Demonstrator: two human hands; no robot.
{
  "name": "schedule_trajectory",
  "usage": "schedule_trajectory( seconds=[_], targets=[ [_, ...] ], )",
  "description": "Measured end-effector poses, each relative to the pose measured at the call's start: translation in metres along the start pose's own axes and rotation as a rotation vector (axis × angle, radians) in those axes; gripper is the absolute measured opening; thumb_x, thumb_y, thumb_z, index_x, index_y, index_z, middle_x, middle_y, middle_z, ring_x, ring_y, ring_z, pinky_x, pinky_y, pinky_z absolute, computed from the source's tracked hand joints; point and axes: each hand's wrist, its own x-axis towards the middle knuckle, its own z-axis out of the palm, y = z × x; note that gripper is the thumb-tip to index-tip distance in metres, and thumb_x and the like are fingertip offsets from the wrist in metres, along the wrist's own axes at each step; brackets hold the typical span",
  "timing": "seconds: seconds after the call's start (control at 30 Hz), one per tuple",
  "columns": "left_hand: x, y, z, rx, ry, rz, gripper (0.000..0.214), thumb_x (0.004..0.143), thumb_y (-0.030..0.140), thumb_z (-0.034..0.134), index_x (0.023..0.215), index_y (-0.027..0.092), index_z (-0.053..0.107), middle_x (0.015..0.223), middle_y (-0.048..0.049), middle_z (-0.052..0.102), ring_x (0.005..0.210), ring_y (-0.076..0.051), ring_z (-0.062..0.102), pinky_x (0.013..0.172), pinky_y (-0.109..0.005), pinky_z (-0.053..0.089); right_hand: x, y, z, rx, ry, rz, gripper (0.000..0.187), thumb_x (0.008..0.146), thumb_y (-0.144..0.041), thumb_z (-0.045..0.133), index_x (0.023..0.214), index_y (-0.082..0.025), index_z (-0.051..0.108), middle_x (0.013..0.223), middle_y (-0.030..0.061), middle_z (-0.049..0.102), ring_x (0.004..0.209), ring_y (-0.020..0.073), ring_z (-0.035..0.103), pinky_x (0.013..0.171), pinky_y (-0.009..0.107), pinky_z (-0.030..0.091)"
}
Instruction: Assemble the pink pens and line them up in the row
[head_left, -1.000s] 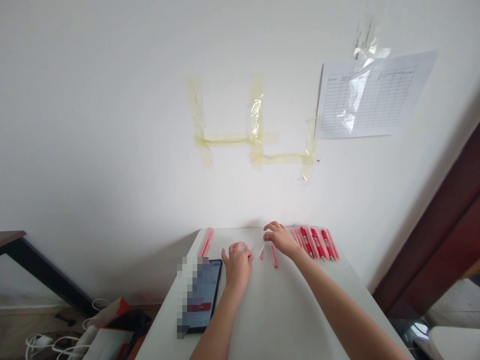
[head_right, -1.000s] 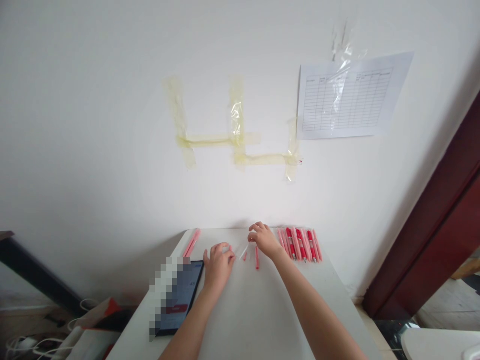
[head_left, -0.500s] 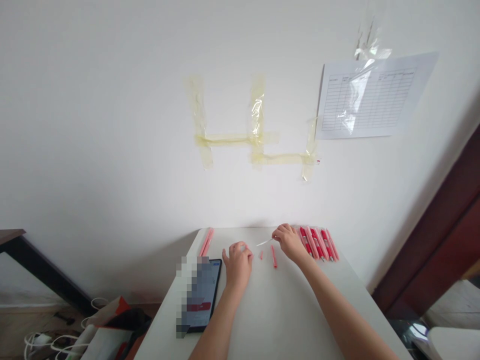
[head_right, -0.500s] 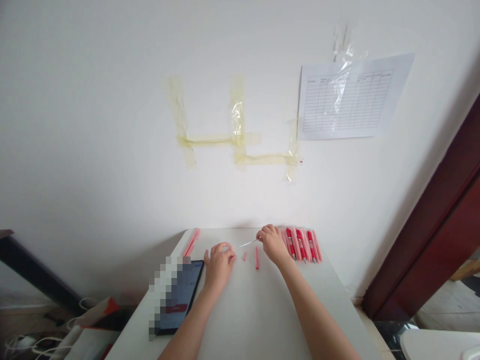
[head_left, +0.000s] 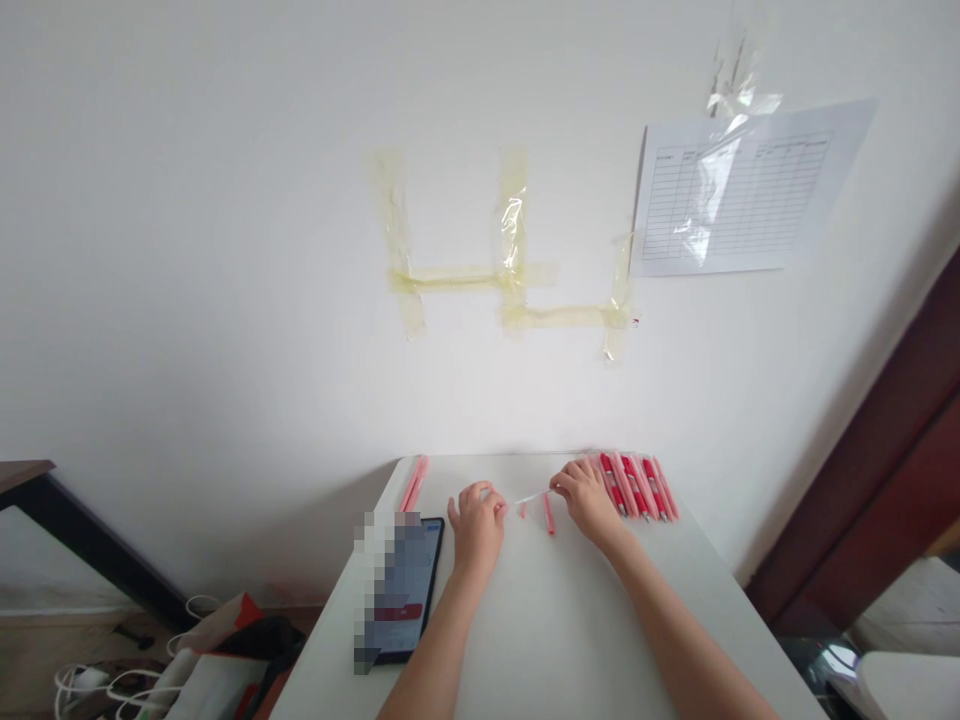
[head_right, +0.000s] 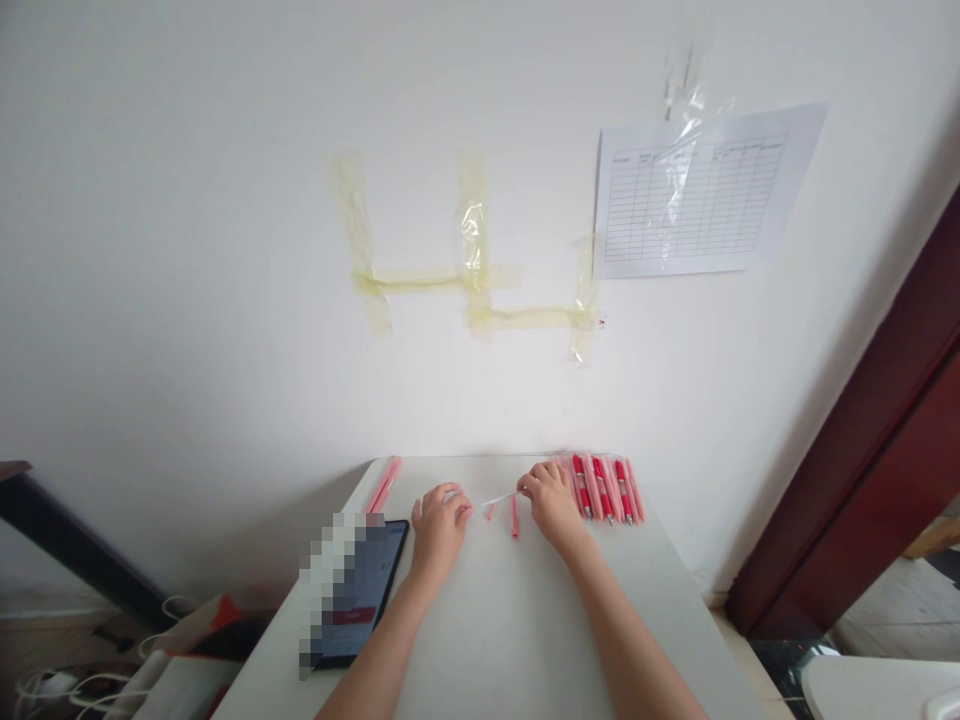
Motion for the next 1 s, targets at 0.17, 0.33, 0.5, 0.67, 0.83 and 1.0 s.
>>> schedule_trajectory(
  seconds=[0.17, 0.33, 0.5, 0.67, 0.83, 1.0],
  targets=[
    [-0.0002, 0.0003, -0.0002, -0.021, -0.005, 0.005, 0.018, 0.089, 0.016, 0.058, 0.087, 0.025, 0.073, 0.128, -0.0062, 0.065, 0.128, -0.025, 0.052, 0.119, -0.063, 0.024, -0.0028, 0.0013, 0.0000, 0.022, 0.022, 0.008, 0.021, 0.097, -0.015, 0.054, 0.095, -0.025, 0.072, 0.097, 0.0071, 0.065, 0.102, 0.0271, 0.052, 0.095, 0.043, 0.040],
    [-0.0005, 0.0031, -0.0020, -0.016, -0.016, 0.011, 0.016, 0.088, 0.017, 0.060, 0.087, 0.026, 0.073, 0.128, -0.0057, 0.065, 0.128, -0.025, 0.052, 0.120, -0.063, 0.023, -0.0033, 0.0027, 0.0016, -0.001, 0.017, 0.008, 0.021, 0.097, -0.015, 0.054, 0.096, -0.025, 0.073, 0.098, 0.0078, 0.065, 0.101, 0.0270, 0.052, 0.094, 0.043, 0.041],
    [-0.0006, 0.0027, 0.0003, 0.000, -0.013, 0.018, 0.015, 0.087, 0.018, 0.061, 0.087, 0.026, 0.073, 0.127, -0.0057, 0.065, 0.127, -0.025, 0.052, 0.120, -0.063, 0.024, -0.0041, 0.0048, 0.0040, -0.001, 0.025, -0.003, 0.020, 0.097, -0.016, 0.054, 0.096, -0.025, 0.072, 0.097, 0.0076, 0.065, 0.101, 0.0268, 0.052, 0.094, 0.043, 0.041],
    [-0.0010, 0.0017, 0.0021, 0.003, -0.013, 0.027, 0.016, 0.088, 0.018, 0.061, 0.087, 0.027, 0.074, 0.128, -0.0055, 0.065, 0.128, -0.026, 0.053, 0.120, -0.064, 0.025, -0.0044, 0.0044, 0.0058, 0.038, 0.034, -0.021, 0.020, 0.097, -0.015, 0.054, 0.095, -0.025, 0.072, 0.097, 0.0073, 0.065, 0.101, 0.0269, 0.052, 0.094, 0.043, 0.041],
    [-0.0017, 0.0048, -0.0001, -0.001, -0.031, 0.039, 0.016, 0.088, 0.018, 0.060, 0.087, 0.026, 0.074, 0.128, -0.0053, 0.065, 0.129, -0.026, 0.053, 0.120, -0.064, 0.025, -0.0046, -0.0016, 0.0062, 0.048, 0.021, -0.032, 0.020, 0.099, -0.017, 0.054, 0.098, -0.025, 0.072, 0.098, 0.0076, 0.064, 0.104, 0.0265, 0.052, 0.093, 0.041, 0.043],
    [-0.0022, 0.0072, -0.0011, -0.001, -0.030, 0.054, 0.017, 0.089, 0.016, 0.059, 0.089, 0.025, 0.073, 0.129, -0.0055, 0.065, 0.130, -0.026, 0.053, 0.121, -0.064, 0.025, -0.0062, -0.0046, 0.0064, 0.049, 0.006, -0.040, 0.020, 0.099, -0.017, 0.055, 0.102, -0.025, 0.073, 0.100, 0.0077, 0.064, 0.105, 0.0262, 0.052, 0.093, 0.040, 0.044]
  ],
)
